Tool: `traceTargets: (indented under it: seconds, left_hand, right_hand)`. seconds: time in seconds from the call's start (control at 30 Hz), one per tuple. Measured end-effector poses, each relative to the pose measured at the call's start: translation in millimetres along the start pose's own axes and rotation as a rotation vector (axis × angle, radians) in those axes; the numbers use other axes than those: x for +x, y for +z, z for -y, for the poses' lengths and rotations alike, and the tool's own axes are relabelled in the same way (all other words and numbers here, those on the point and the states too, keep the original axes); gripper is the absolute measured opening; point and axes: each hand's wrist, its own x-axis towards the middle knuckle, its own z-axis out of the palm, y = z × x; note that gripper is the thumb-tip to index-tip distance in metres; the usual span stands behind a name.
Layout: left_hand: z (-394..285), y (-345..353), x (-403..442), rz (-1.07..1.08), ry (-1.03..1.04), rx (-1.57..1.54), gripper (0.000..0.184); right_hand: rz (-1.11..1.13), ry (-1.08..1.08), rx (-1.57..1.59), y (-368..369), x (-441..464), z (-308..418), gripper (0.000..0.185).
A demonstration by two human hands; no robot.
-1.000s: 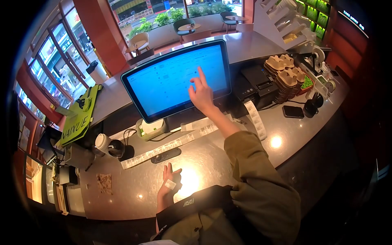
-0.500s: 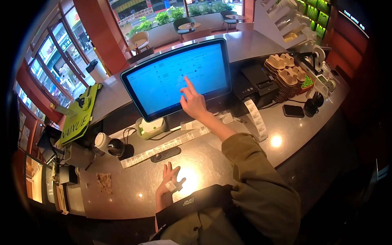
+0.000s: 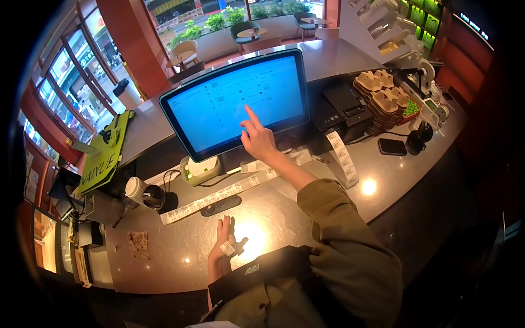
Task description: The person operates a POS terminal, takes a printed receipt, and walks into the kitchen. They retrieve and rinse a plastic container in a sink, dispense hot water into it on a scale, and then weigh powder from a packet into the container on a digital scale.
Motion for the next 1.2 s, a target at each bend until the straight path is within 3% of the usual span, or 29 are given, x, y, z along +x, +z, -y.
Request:
traceTargets:
  seconds: [0.03,0.13,0.23,0.3,0.37,0.5,0.63,0.73,0.83,0.93,1.03,1.13,1.2]
  left_hand:
    - [2.3,2.6,0.0,0.029,-0.064,-0.168,0.090]
    - [-8.3,-6.0,7.3,0.147,-0.240,-0.106,0.069]
    - [3.5,2.3,4.2,-0.004,-0.396,-1.116,0.070]
    - [8.3,6.9,5.3,0.045,-0.396,-1.133,0.068]
    - [9.4,8.3,4.2,0.053,-0.334,-0.989,0.064]
    - [-6.2,0.7,-1.3,-0.012,-0.086,-0.379,0.058]
    - [1.4,3.4,-0.4,-0.035,0.049,-0.077,0.074]
    - [-1.2,1.5,-1.7,-0.054,0.092,-0.070,0.072]
    - [-5.6,0.5,-2.2,-0.024,-0.075,-0.329,0.069]
    - [-7.1,-1.0,-1.7,-0.047,-0.038,-0.350,0.066]
    - [8.0,9.5,0.1,-0.052,0.041,-0.117,0.057]
    - [9.1,12.4,0.0,-0.086,0.136,0.094,0.074]
    - [14.6,15.1,1.6,-0.101,0.194,0.093,0.075]
  right_hand:
    - [-0.001,-0.001,0.001,-0.4,-0.5,-0.2,0.011]
    - [0.000,-0.001,0.002,-0.8,-1.5,-0.5,0.012]
    - [-0.002,0.003,-0.001,-1.3,-1.6,-0.4,0.012]
    - [-0.016,-0.006,-0.002,-1.1,0.4,0.9,0.012]
    - [-0.007,0.000,0.005,-1.0,1.7,1.1,0.012]
    - [0.010,0.000,0.012,0.4,6.2,4.8,0.012]
    - [0.027,-0.035,-0.015,-2.0,17.3,10.7,0.011]
    - [0.003,-0.012,-0.040,-3.2,17.2,9.5,0.010]
    - [-0.116,0.026,-0.070,-12.9,13.8,-1.7,0.009]
    - [-0.179,0.069,-0.118,-24.6,14.7,-20.4,0.008]
    - [-0.207,0.076,-0.125,-31.0,16.8,-28.3,0.008]
    - [-0.153,0.134,-0.113,-34.8,19.4,-26.2,0.009]
    - [-0.154,0.111,-0.119,-33.8,21.3,-26.1,0.009]
